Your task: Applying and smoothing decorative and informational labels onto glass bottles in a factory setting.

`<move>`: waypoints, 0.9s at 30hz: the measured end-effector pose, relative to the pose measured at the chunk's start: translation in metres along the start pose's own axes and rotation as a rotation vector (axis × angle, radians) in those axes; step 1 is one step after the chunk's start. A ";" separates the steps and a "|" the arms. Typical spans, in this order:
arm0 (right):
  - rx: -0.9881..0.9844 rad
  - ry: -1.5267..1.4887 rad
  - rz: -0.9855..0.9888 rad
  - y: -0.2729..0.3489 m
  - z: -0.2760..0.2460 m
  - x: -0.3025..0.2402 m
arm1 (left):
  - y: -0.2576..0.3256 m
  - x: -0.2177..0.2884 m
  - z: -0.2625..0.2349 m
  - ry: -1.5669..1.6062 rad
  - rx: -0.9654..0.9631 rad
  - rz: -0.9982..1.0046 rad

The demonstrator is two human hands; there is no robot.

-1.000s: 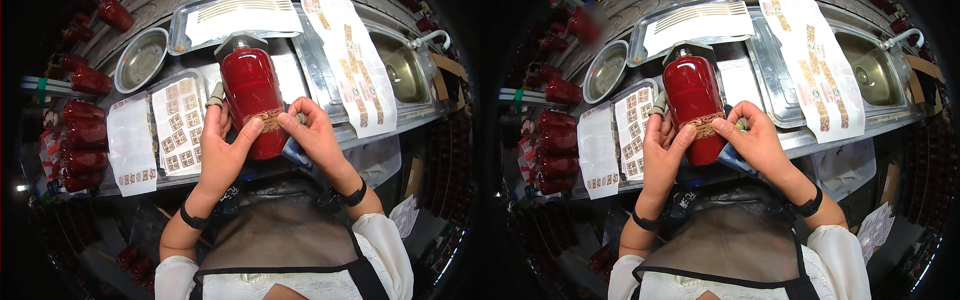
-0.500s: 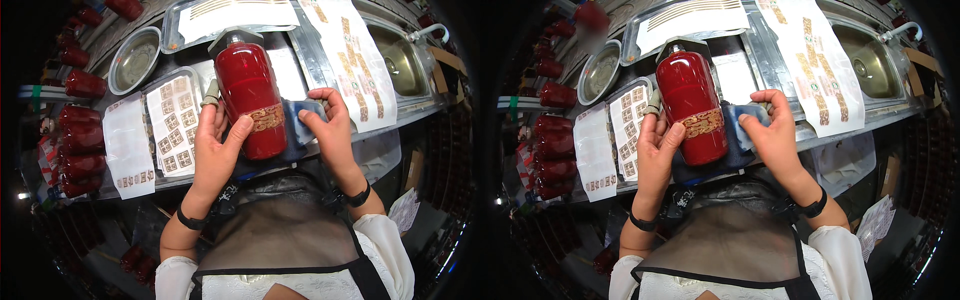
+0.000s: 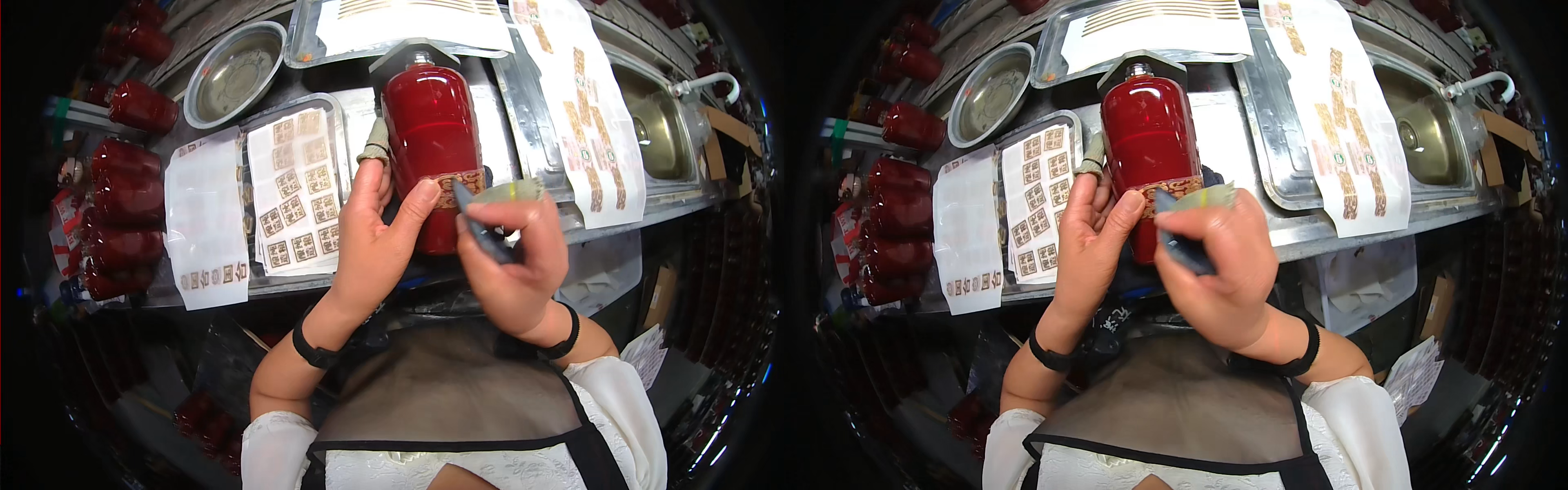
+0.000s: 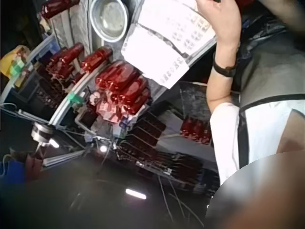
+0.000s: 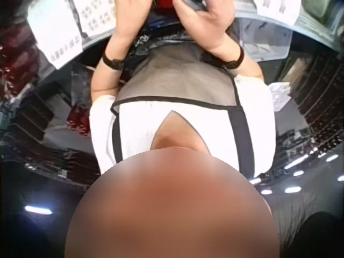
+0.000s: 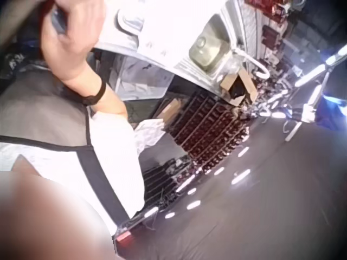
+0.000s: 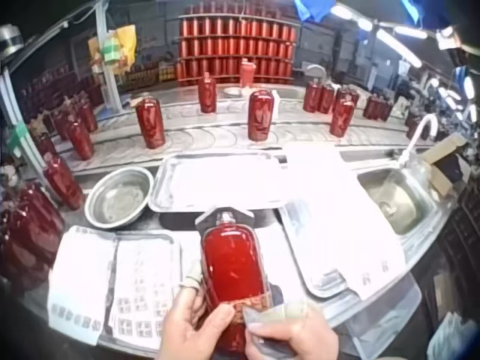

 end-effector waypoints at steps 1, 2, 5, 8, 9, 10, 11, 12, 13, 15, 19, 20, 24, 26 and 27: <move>-0.072 0.011 -0.195 -0.001 0.004 -0.010 | 0.000 0.001 0.000 0.016 0.010 -0.003; -0.117 -0.047 -0.201 -0.003 0.004 -0.011 | 0.000 0.000 -0.001 0.024 0.019 -0.001; -0.010 -0.072 0.019 0.000 -0.012 0.009 | 0.000 -0.001 -0.008 0.062 0.037 0.012; 0.010 0.071 0.084 -0.009 -0.014 0.011 | 0.000 -0.001 -0.009 0.069 -0.054 -0.014; -0.032 0.114 0.035 -0.010 -0.009 0.005 | 0.000 0.000 -0.009 0.076 -0.051 0.000; -0.085 0.121 -0.128 -0.008 -0.002 -0.003 | -0.001 0.000 -0.009 0.083 -0.047 0.014; -0.138 0.127 -0.291 -0.003 0.005 -0.012 | -0.001 0.000 -0.009 0.091 -0.050 0.012; -0.200 0.051 -0.340 -0.003 0.013 -0.023 | -0.002 -0.002 -0.012 0.115 -0.035 -0.004; -0.279 0.074 -0.372 0.003 0.018 -0.027 | -0.002 -0.003 -0.014 0.141 -0.021 -0.019; -0.334 -0.043 -0.367 -0.001 0.020 -0.029 | -0.002 -0.008 -0.016 0.189 0.003 -0.018; -0.115 0.105 -0.279 -0.008 -0.003 -0.010 | -0.003 -0.005 -0.013 0.237 -0.010 -0.053; -0.193 0.095 -0.361 -0.008 0.001 -0.014 | -0.003 -0.002 -0.012 0.200 0.035 -0.006; -0.400 -0.043 -0.312 -0.009 0.008 -0.027 | -0.005 0.000 -0.010 0.144 0.095 0.025; -0.212 0.005 0.035 -0.017 -0.004 -0.002 | -0.004 -0.001 -0.009 0.145 0.105 0.042; -0.224 0.007 0.084 -0.026 -0.004 -0.001 | -0.004 -0.001 -0.008 0.145 0.102 0.058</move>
Point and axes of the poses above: each hand's wrist, its own y-axis away from the middle knuckle, its own z-axis out of the palm, x = y × z, the point moved 5 cm from there along -y, towards the middle knuckle, and after that the axes turned 10 degrees about x, right-handed, at the moved point
